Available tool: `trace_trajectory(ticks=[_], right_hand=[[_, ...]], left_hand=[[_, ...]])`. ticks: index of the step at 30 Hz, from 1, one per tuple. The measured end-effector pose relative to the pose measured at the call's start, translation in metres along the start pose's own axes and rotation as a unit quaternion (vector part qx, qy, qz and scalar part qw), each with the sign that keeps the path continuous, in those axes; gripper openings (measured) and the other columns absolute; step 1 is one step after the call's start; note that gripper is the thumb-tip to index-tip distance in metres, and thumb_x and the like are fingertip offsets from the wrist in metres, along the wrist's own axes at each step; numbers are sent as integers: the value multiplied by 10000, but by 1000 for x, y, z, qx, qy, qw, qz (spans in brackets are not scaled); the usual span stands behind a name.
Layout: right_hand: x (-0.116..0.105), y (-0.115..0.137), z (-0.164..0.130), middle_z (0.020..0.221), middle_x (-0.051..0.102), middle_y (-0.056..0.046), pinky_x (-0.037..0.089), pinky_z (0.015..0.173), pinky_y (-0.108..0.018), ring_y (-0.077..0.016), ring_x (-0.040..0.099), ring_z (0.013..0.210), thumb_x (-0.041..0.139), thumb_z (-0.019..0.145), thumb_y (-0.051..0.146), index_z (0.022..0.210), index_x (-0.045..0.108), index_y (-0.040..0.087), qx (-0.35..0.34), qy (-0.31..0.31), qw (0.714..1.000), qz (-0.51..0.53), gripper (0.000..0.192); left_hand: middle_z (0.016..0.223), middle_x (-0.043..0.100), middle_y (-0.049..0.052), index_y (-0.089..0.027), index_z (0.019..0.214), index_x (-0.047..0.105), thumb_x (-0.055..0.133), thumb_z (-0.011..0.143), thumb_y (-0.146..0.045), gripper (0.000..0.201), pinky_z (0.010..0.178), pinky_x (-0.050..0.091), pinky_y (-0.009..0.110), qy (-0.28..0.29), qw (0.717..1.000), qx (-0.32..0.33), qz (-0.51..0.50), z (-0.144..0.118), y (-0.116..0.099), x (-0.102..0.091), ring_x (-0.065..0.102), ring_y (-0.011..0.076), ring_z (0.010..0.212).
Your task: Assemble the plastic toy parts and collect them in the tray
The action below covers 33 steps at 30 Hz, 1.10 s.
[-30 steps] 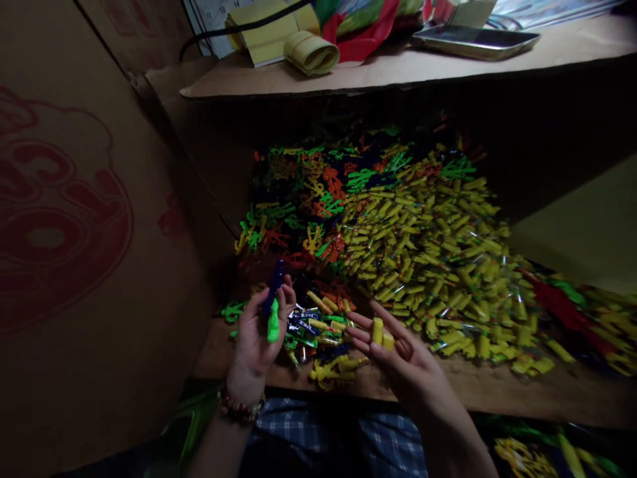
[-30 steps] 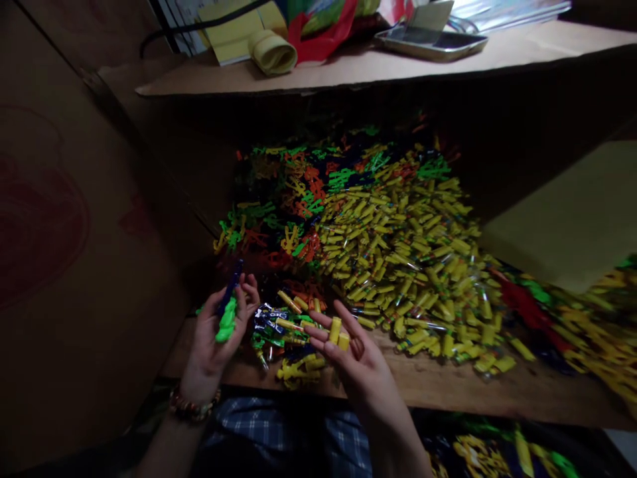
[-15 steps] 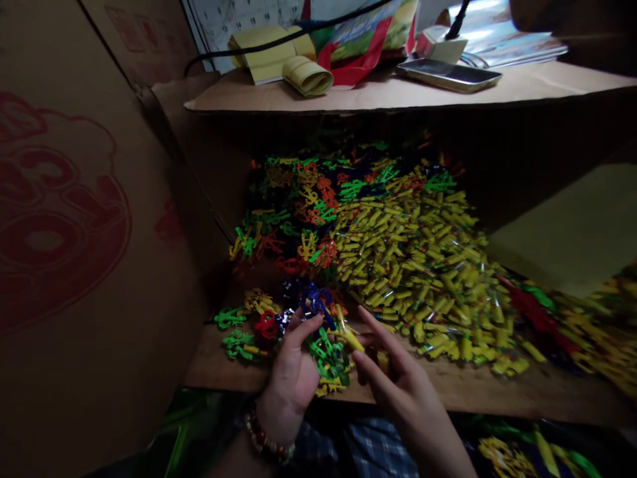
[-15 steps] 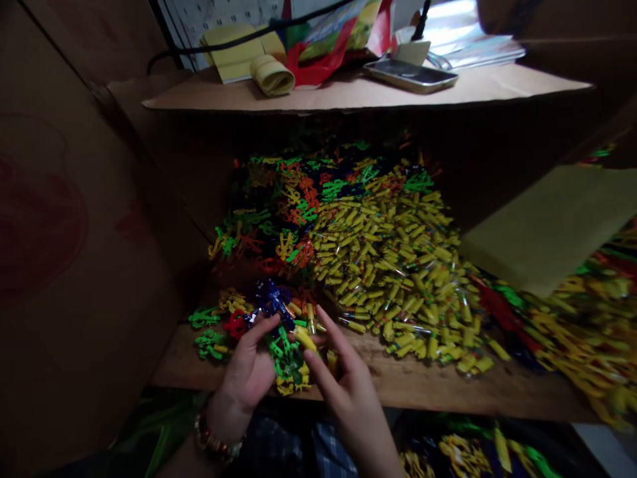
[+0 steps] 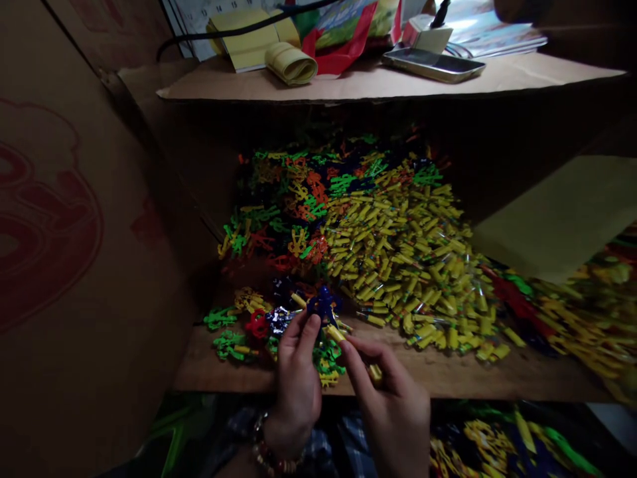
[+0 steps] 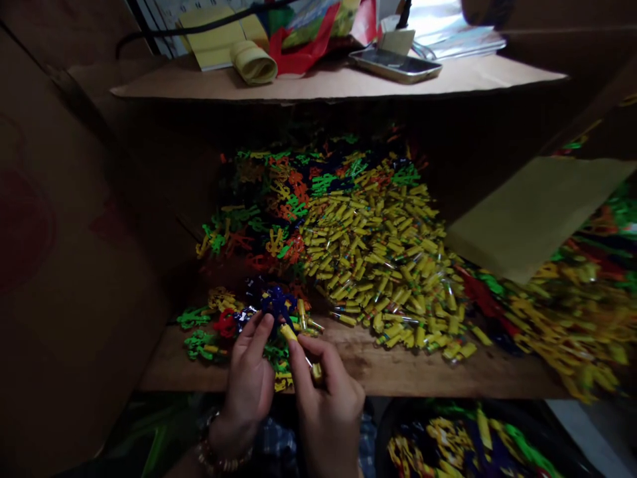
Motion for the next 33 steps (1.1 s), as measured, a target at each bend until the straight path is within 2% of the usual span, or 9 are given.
trace_trajectory(ticks=[4, 8, 15, 18, 20, 23, 28, 30, 33], right_hand=[[7, 1, -8, 767, 719, -14, 514, 556, -186, -137, 675, 615, 611, 835, 338, 875, 655, 215, -28, -33, 999, -29, 137], [12, -1, -13, 753, 697, -12, 505, 539, -186, -129, 660, 605, 590, 852, 339, 897, 620, 218, 1, -63, 998, -18, 133], [11, 0, -10, 804, 680, -35, 518, 604, -211, -136, 664, 654, 614, 837, 290, 934, 603, 194, -21, -143, 989, 9, 137], [12, 0, -8, 792, 677, -35, 505, 537, -205, -132, 660, 602, 642, 816, 248, 995, 581, 185, -51, -159, 986, 1, 199], [13, -3, -4, 863, 676, -52, 521, 560, -219, -144, 671, 649, 642, 815, 264, 1025, 567, 192, -25, -146, 989, 27, 234], [15, -9, 4, 930, 669, -63, 542, 628, -256, -165, 675, 727, 642, 810, 342, 1044, 550, 202, 74, -85, 986, 122, 288], [22, -20, 11, 739, 670, -22, 512, 592, -269, -171, 650, 676, 653, 794, 405, 1102, 499, 190, 169, 12, 962, 213, 406], [26, -24, 10, 711, 666, -15, 500, 564, -256, -168, 648, 659, 646, 798, 402, 1095, 498, 188, 159, 15, 964, 210, 394], [30, -26, 6, 802, 683, -40, 501, 554, -246, -173, 660, 706, 653, 793, 379, 1074, 520, 195, 122, 2, 977, 175, 362]], left_hand=[[783, 687, -30, -195, 801, 695, 854, 514, -376, 375, 746, 437, 218, -12, 1000, -23, -18, 0, 5, 0, 589, 107, 743], [741, 666, -44, -196, 770, 688, 847, 520, -392, 355, 699, 440, 208, -12, 1000, -5, 9, -1, 9, 0, 568, 99, 700], [736, 671, 0, -182, 746, 702, 753, 681, -385, 219, 709, 450, 217, 35, 971, 156, 180, 4, 7, -10, 580, 136, 729], [752, 684, 12, -178, 794, 717, 739, 703, -368, 212, 725, 449, 218, 46, 962, 165, 213, 4, 5, -13, 591, 145, 744], [763, 698, 19, -169, 794, 717, 746, 692, -374, 231, 715, 454, 219, 45, 973, 131, 186, 5, 2, -13, 599, 146, 739], [781, 716, 25, -160, 778, 712, 767, 663, -375, 250, 716, 459, 219, 40, 985, 82, 147, 8, -2, -11, 611, 141, 744], [739, 711, 17, -150, 744, 708, 810, 596, -345, 265, 732, 460, 235, 20, 991, 42, 126, 18, -6, -15, 608, 133, 708], [739, 710, 20, -152, 757, 716, 788, 633, -336, 233, 720, 456, 231, 20, 985, 65, 161, 19, -10, -19, 606, 137, 703], [809, 718, 38, -168, 782, 740, 768, 669, -269, 154, 764, 441, 214, 24, 954, 158, 253, 18, -22, -24, 616, 160, 781]])
Point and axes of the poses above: each hand's wrist, its own z-axis towards the middle knuckle, its own x-axis out of the palm, y = z × x, the point moved 2 cm from there along z, towards the middle knuckle
